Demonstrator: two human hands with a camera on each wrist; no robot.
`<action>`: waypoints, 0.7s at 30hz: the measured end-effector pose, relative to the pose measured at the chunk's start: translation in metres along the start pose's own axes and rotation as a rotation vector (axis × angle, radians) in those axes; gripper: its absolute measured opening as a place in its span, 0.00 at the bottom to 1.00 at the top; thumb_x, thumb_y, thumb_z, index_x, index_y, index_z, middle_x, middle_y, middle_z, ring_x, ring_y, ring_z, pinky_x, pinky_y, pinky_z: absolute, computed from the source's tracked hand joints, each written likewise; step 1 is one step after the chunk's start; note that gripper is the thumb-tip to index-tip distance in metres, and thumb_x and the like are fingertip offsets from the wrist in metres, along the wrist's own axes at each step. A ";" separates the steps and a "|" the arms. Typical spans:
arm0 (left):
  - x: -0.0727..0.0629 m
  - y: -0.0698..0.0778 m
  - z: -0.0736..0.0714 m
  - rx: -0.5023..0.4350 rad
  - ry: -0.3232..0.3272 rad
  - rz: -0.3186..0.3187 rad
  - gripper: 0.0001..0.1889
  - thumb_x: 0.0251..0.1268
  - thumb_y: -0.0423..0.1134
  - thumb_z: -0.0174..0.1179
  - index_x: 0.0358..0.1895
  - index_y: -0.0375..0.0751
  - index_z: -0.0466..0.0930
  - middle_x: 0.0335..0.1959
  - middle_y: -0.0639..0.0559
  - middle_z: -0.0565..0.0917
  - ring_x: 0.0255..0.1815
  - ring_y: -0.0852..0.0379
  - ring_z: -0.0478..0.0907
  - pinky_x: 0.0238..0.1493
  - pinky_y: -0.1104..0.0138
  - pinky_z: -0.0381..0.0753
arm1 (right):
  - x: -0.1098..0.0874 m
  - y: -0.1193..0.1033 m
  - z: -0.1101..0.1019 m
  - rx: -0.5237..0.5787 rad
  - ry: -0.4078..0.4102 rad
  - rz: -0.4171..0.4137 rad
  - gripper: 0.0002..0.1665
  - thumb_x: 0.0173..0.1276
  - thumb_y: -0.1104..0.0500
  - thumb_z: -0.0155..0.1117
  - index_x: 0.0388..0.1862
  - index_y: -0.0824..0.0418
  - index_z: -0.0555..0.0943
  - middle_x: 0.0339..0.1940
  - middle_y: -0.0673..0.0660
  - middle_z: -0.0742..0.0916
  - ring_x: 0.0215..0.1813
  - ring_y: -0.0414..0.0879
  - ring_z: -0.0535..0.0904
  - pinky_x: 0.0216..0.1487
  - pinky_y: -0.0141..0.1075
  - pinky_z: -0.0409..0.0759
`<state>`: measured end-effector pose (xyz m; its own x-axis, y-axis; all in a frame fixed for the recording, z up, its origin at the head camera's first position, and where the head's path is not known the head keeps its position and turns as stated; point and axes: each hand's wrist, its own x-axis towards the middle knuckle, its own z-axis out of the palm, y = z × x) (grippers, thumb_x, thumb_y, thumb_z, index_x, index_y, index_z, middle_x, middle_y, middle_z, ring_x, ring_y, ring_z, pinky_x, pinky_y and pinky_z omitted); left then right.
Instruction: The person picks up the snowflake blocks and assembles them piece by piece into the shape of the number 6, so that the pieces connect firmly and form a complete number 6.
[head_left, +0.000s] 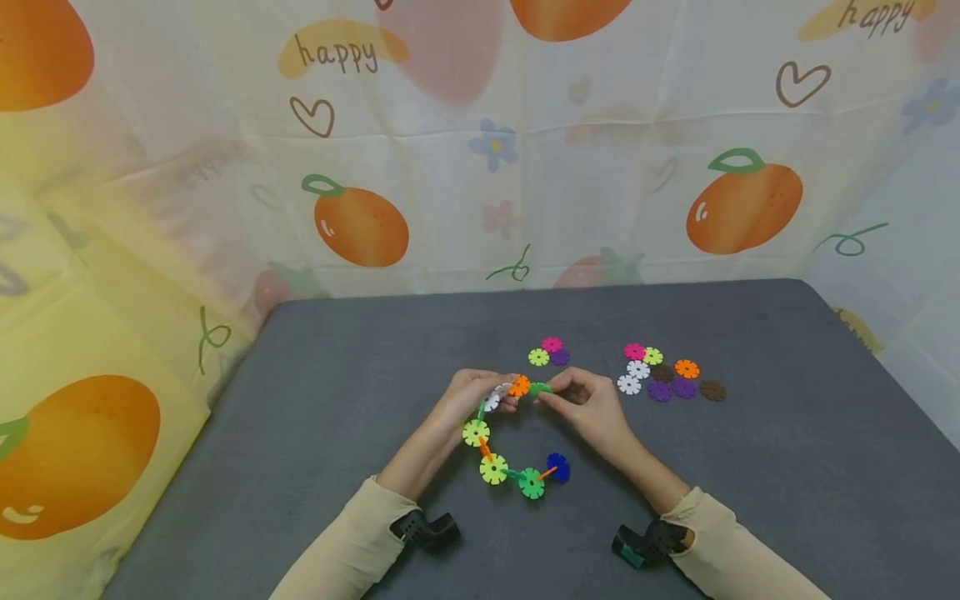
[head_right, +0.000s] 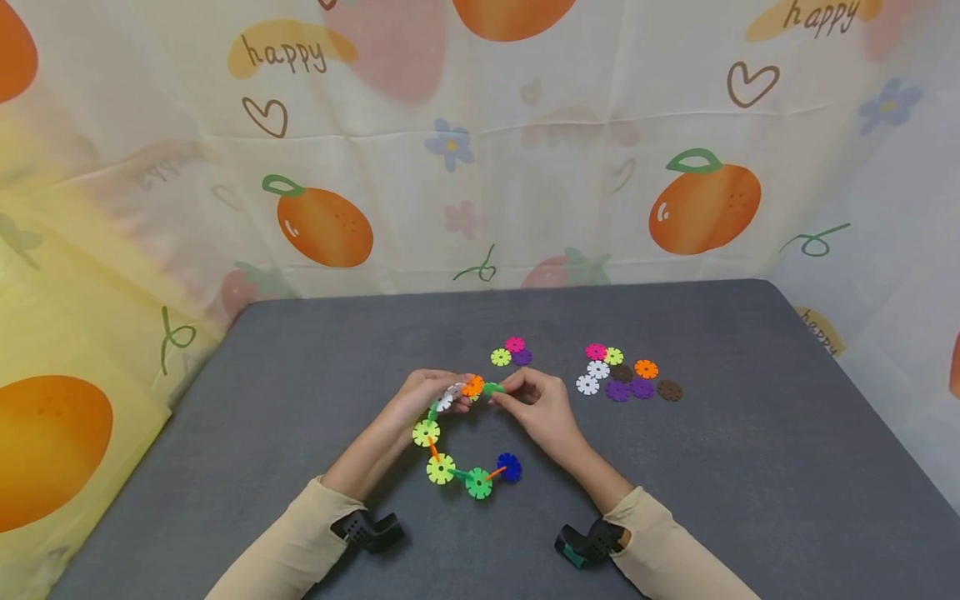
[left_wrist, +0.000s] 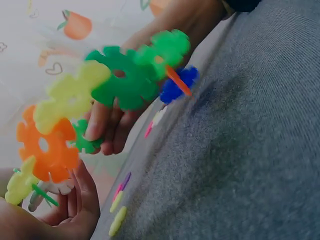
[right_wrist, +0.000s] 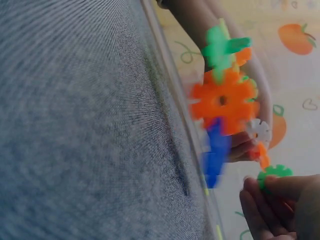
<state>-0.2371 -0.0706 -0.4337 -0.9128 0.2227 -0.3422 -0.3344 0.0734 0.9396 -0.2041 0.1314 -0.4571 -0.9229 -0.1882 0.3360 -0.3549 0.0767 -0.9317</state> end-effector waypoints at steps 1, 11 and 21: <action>0.000 0.000 0.000 -0.015 0.003 -0.001 0.16 0.68 0.37 0.58 0.52 0.27 0.82 0.31 0.49 0.87 0.25 0.61 0.84 0.41 0.64 0.88 | 0.000 0.000 0.000 0.029 0.001 0.013 0.08 0.63 0.68 0.68 0.35 0.73 0.79 0.36 0.69 0.87 0.38 0.39 0.87 0.45 0.28 0.86; -0.002 0.003 -0.002 -0.025 0.025 0.008 0.16 0.68 0.38 0.58 0.51 0.28 0.82 0.31 0.49 0.87 0.24 0.61 0.84 0.38 0.65 0.89 | 0.000 -0.003 0.001 0.100 0.008 0.124 0.13 0.64 0.65 0.68 0.37 0.75 0.77 0.36 0.69 0.88 0.36 0.43 0.88 0.44 0.30 0.86; -0.002 0.002 0.002 0.023 0.012 0.005 0.16 0.70 0.38 0.58 0.50 0.28 0.83 0.30 0.49 0.88 0.24 0.61 0.84 0.41 0.62 0.89 | -0.002 0.000 -0.001 0.011 -0.028 0.006 0.10 0.65 0.65 0.67 0.35 0.73 0.78 0.37 0.69 0.87 0.38 0.40 0.87 0.45 0.30 0.86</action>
<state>-0.2355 -0.0690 -0.4312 -0.9172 0.2116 -0.3377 -0.3248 0.0944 0.9411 -0.2026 0.1324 -0.4571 -0.9205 -0.2147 0.3264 -0.3472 0.0670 -0.9354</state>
